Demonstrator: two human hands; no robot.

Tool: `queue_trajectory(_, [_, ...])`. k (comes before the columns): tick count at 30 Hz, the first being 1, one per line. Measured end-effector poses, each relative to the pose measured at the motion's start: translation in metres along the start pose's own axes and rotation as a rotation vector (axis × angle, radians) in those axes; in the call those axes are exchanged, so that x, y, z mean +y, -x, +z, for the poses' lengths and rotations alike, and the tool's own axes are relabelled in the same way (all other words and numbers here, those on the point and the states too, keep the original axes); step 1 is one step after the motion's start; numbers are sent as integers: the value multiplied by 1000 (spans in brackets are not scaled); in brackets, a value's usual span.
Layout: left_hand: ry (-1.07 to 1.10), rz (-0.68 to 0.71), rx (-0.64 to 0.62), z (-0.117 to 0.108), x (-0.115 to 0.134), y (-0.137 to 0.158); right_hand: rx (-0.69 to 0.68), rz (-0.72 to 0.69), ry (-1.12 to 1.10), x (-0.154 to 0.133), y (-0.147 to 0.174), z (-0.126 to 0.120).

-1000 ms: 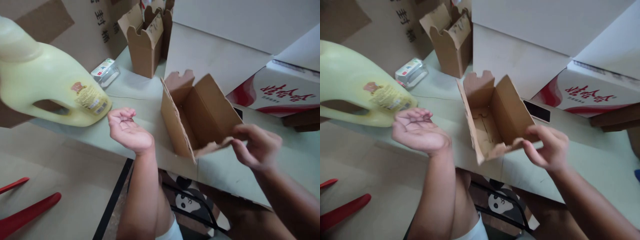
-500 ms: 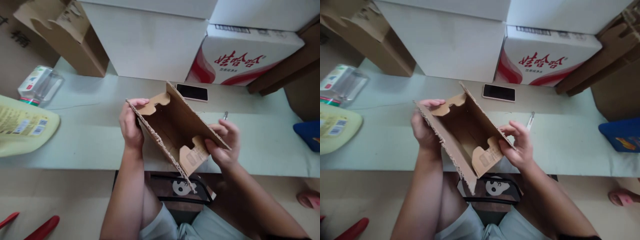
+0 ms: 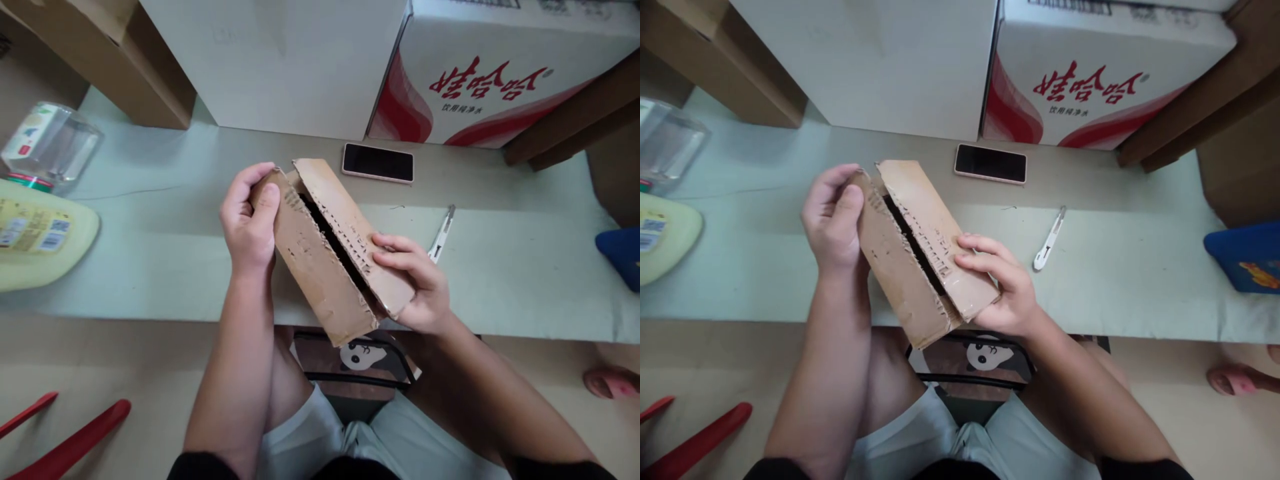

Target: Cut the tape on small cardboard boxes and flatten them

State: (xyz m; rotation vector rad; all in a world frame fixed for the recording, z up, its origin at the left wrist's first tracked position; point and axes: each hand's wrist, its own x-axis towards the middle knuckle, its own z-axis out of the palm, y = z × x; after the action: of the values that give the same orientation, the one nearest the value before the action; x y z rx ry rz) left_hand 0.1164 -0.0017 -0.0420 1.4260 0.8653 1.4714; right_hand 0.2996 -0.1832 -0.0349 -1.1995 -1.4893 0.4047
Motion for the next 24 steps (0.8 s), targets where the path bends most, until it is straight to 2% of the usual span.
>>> queue_trajectory(4, [-5, -10, -34, 1, 5, 3, -68, -84, -39, 11, 5, -1])
queue_trajectory(10, [6, -21, -53, 0, 6, 3, -95, 22, 5, 14, 12, -1])
queue_trajectory(13, [-70, -6, -112, -2, 11, 0, -87, 12, -8, 10, 11, 0])
queue_trajectory(17, [-141, -79, -214, -5, 19, -4, -84, -15, -36, 7, 7, 1])
queue_trajectory(21, [-135, -120, -202, -9, 20, -8, -117, -8, -79, 14, 9, 0])
queue_trajectory(24, [-61, -161, -127, -21, 13, -13, -58, 125, -138, 24, 15, 0])
